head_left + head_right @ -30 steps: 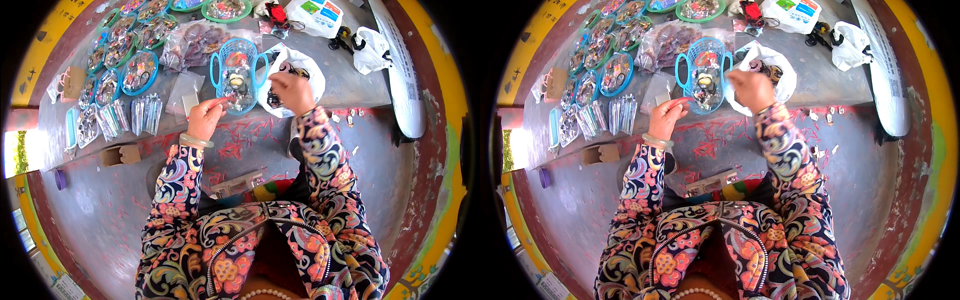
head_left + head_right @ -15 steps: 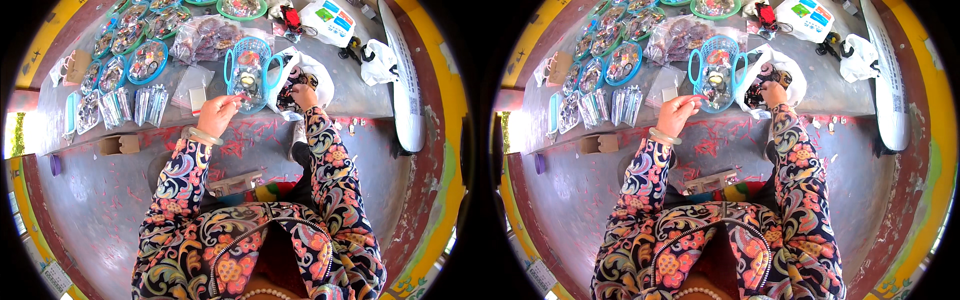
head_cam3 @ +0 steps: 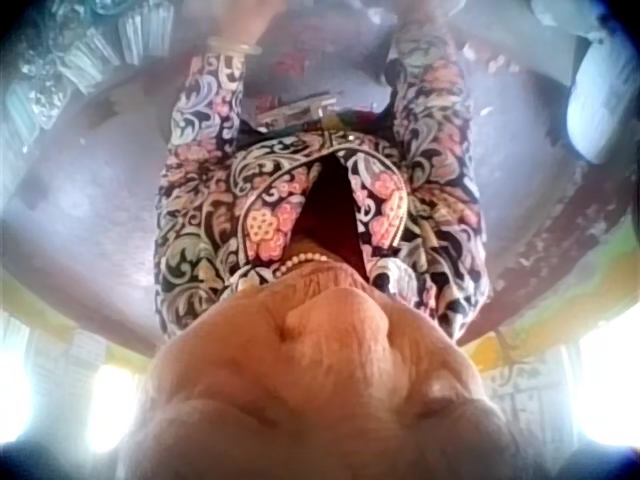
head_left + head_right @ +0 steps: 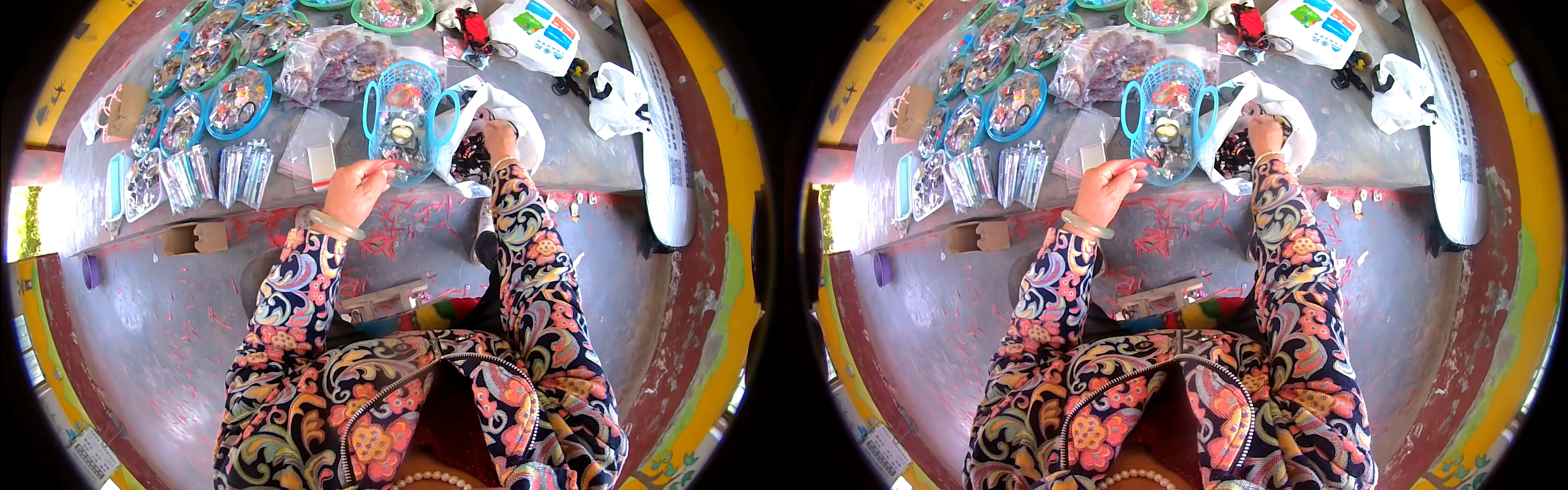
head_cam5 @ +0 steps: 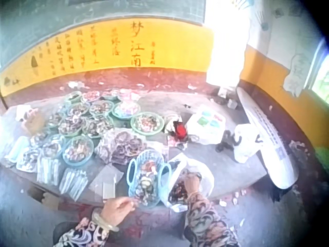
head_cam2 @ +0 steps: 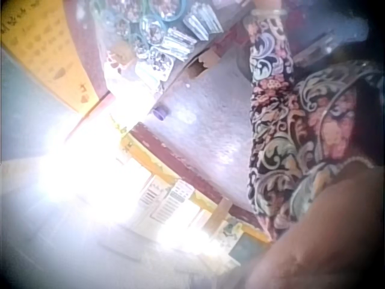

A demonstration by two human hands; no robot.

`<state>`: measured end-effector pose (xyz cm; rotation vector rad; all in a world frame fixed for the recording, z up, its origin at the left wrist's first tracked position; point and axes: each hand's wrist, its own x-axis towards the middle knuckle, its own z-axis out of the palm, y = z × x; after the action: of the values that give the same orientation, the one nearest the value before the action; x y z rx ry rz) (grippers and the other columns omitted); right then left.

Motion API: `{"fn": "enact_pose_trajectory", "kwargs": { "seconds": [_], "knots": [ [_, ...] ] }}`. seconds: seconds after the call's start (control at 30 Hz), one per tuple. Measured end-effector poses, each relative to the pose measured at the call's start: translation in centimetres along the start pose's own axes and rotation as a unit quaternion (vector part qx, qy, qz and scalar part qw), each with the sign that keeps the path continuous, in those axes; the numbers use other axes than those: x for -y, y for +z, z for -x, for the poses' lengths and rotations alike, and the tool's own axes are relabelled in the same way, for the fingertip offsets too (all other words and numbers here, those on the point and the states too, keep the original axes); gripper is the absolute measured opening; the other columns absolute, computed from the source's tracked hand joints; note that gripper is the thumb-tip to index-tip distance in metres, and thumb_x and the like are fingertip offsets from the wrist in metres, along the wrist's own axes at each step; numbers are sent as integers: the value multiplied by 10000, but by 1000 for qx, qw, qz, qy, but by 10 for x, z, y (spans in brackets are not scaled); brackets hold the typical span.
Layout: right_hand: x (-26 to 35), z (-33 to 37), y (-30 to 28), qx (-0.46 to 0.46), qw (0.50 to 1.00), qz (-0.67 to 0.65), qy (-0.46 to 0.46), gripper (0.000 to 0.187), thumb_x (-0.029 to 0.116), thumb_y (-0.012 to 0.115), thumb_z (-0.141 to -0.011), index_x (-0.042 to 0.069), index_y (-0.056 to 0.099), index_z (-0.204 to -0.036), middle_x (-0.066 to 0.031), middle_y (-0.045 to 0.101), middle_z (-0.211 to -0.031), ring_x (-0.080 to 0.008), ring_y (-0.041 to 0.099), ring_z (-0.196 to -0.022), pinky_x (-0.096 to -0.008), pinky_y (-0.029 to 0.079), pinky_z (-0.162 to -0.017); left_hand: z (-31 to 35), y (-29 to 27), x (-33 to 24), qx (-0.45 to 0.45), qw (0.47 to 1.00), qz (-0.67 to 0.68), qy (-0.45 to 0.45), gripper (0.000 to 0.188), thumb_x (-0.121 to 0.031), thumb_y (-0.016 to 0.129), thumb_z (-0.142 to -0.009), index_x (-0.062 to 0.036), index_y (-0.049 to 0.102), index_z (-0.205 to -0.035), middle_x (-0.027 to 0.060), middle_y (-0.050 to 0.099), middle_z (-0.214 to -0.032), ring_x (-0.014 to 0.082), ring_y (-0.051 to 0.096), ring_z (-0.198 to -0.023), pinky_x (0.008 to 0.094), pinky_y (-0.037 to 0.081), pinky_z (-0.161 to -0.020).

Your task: The person assembles keychains by hand, picking up small plastic charms and metal rings from a table. They attach the charms to the rings and place the finished items into a blue basket. The process involves repetitive handling of small components and organizing the output.

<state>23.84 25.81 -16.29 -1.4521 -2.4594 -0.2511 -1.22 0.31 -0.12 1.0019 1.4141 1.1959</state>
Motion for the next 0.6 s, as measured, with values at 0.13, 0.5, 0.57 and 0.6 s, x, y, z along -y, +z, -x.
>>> {"fn": "enact_pose_trajectory", "kwargs": {
  "seconds": [0.13, 0.5, 0.57, 0.6],
  "knots": [
    [-17, 4, -32, 8, 853, -496, 160, 223, 177, 472, -777, 2, 589, -849, -130, 610, -854, -201, 590, -738, -325, 484, -612, 3, -2, 4, -26, 999, 7, 22, 253, -117, 478, -850, 56, 578, -1006, 98, 635, -838, 108, 588, -736, 232, 485, -679],
    [-6, -1, -113, 75, 301, -919, 242, 332, 192, 402, -826, -44, 474, -1048, -187, 575, -1021, -275, 568, -903, -356, 486, -710, 1, 3, 1, -12, 999, 27, 30, 238, -102, 484, -850, 58, 582, -996, 91, 633, -835, 94, 577, -738, 224, 475, -665],
    [15, -4, -140, 100, 298, -925, 216, 346, 195, 386, -835, -61, 459, -1057, -205, 565, -1036, -285, 568, -920, -345, 493, -704, 0, 0, 3, 2, 1000, 24, 15, 222, -71, 473, -858, 42, 577, -1018, 82, 619, -895, 112, 582, -811, 242, 488, -712],
    [34, -5, -162, 114, 295, -927, 202, 353, 196, 378, -839, -69, 451, -1062, -213, 559, -1043, -290, 568, -929, -339, 496, -701, 1, -2, 3, 7, 1000, 22, 7, 217, -56, 467, -863, 34, 574, -1029, 77, 613, -925, 121, 585, -848, 251, 494, -735]
  ]
}}
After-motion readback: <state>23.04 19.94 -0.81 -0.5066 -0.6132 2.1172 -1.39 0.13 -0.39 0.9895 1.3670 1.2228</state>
